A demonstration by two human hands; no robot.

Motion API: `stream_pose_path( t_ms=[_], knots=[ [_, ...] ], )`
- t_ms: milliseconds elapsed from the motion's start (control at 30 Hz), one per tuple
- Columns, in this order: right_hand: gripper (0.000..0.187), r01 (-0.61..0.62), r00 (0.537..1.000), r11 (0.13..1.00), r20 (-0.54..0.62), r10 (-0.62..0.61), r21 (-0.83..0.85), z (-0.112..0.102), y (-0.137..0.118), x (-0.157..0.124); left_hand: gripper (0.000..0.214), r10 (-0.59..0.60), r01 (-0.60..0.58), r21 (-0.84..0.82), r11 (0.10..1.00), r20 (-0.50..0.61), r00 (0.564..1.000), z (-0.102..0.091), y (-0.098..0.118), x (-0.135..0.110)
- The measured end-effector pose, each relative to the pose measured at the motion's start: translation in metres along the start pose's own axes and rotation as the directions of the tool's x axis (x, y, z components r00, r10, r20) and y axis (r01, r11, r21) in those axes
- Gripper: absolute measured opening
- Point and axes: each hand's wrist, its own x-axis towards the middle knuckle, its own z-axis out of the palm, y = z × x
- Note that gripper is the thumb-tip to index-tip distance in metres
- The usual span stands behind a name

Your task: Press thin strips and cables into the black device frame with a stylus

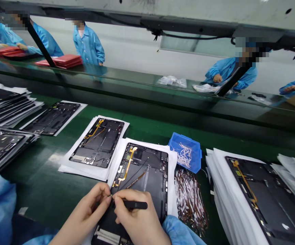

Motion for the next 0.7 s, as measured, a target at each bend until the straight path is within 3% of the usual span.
stream_pose_path(
  t_ms=[367,467,567,600,700],
  knots=[
    [0.025,0.022,0.999,1.000,-0.028,-0.023,-0.020,0.001,0.002,0.000,0.021,0.068,-0.068,0.091,0.993,0.009,0.998,-0.003,0.002,0.000],
    [0.027,-0.003,1.000,1.000,-0.027,0.003,0.005,-0.001,0.000,-0.002,0.029,0.034,-0.033,0.058,0.998,-0.011,0.999,-0.009,-0.001,-0.001],
    [0.025,0.089,0.995,0.995,-0.048,-0.091,-0.052,-0.004,-0.003,-0.004,0.049,-0.080,0.072,-0.081,0.994,-0.112,0.991,-0.014,-0.003,-0.001],
    [0.022,0.145,0.988,0.986,-0.048,-0.149,-0.081,-0.005,-0.004,-0.005,0.055,-0.119,0.100,-0.183,0.978,-0.098,0.988,-0.015,-0.003,-0.001],
    [0.018,0.289,0.957,0.951,0.007,-0.290,-0.109,-0.005,-0.008,-0.005,0.070,-0.145,0.194,-0.562,0.804,0.131,0.981,-0.016,0.004,-0.003]
  ],
)
